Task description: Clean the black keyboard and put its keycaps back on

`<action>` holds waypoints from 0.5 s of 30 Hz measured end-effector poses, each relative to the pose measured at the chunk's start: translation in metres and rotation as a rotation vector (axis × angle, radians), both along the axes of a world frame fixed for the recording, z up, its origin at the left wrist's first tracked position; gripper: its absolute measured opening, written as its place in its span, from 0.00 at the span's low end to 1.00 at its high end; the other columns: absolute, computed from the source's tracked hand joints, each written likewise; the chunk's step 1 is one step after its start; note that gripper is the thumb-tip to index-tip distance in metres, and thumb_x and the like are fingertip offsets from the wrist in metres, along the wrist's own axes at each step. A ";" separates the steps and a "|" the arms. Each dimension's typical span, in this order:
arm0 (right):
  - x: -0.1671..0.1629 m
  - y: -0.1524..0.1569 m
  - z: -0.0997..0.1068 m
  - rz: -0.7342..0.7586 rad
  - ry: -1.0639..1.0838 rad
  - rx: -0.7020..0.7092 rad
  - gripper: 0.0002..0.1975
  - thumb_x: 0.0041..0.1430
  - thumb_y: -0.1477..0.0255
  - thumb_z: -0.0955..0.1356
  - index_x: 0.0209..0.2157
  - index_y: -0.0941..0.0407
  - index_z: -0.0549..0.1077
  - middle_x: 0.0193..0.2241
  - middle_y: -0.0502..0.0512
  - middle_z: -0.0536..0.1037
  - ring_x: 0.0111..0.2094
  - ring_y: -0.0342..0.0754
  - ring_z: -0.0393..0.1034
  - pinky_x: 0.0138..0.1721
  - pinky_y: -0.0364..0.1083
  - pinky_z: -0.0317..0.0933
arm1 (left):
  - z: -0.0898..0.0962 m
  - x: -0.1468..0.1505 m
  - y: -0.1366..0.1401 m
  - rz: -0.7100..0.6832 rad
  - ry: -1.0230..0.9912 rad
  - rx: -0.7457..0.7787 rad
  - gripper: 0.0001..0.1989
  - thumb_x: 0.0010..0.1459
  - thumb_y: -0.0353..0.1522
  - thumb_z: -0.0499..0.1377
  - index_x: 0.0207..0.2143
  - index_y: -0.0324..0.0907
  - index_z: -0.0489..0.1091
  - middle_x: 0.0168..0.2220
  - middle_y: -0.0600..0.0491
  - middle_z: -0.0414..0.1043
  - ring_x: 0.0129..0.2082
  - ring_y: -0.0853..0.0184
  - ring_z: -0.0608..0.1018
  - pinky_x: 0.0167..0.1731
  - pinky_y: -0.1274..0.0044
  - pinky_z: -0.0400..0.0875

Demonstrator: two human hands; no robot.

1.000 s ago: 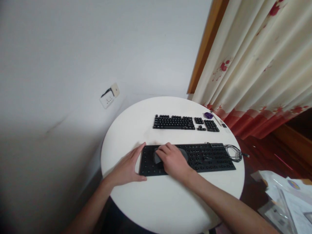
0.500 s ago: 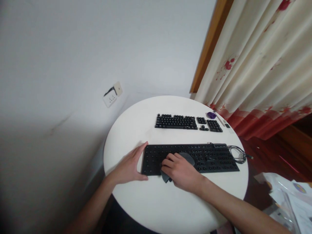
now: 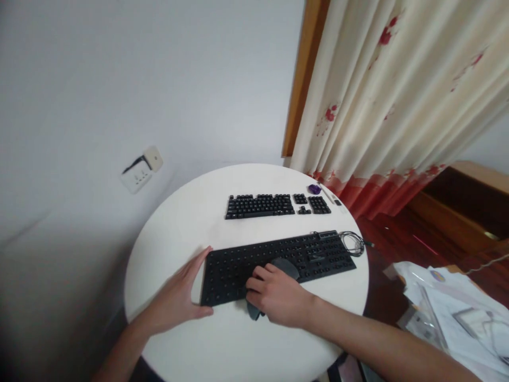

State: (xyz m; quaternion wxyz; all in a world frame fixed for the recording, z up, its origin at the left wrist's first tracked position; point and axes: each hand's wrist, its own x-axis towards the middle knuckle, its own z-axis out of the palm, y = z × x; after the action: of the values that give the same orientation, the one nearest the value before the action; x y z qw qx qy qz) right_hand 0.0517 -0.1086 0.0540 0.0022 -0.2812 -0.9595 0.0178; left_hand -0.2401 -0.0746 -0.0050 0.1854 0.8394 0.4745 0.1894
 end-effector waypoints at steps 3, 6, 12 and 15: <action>0.029 -0.007 0.010 -0.104 -0.014 -0.058 0.05 0.62 0.77 0.65 0.37 0.58 0.73 0.40 0.57 0.76 0.45 0.53 0.63 0.42 0.51 0.56 | -0.003 -0.002 0.003 0.000 0.026 0.011 0.61 0.42 0.35 0.70 0.71 0.47 0.35 0.70 0.41 0.46 0.68 0.47 0.57 0.64 0.56 0.58; 0.056 -0.012 0.026 -0.219 0.108 -0.160 0.14 0.54 0.82 0.65 0.41 0.57 0.74 0.42 0.57 0.77 0.46 0.52 0.65 0.45 0.51 0.60 | -0.005 -0.003 0.005 0.007 0.066 0.036 0.61 0.43 0.34 0.69 0.70 0.47 0.33 0.70 0.42 0.46 0.67 0.47 0.58 0.64 0.56 0.58; 0.114 0.016 0.055 -0.485 0.604 -0.232 0.32 0.40 0.87 0.60 0.47 0.55 0.75 0.45 0.56 0.78 0.48 0.51 0.70 0.52 0.52 0.63 | -0.014 -0.005 0.010 0.018 0.099 0.117 0.62 0.41 0.33 0.68 0.70 0.51 0.32 0.70 0.45 0.49 0.65 0.47 0.62 0.62 0.57 0.64; 0.143 0.064 0.053 -0.717 0.833 -0.222 0.25 0.44 0.83 0.61 0.44 0.56 0.77 0.41 0.55 0.80 0.45 0.52 0.73 0.52 0.53 0.64 | -0.017 -0.005 0.011 0.035 0.108 0.139 0.64 0.38 0.32 0.68 0.70 0.51 0.31 0.69 0.45 0.50 0.65 0.46 0.63 0.60 0.57 0.66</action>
State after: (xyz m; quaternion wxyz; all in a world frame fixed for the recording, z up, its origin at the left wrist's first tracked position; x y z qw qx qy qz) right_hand 0.1950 -0.0448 0.1066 0.3573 -0.5575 -0.7144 0.2262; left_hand -0.2452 -0.0634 -0.0224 0.0974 0.8508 0.4843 0.1795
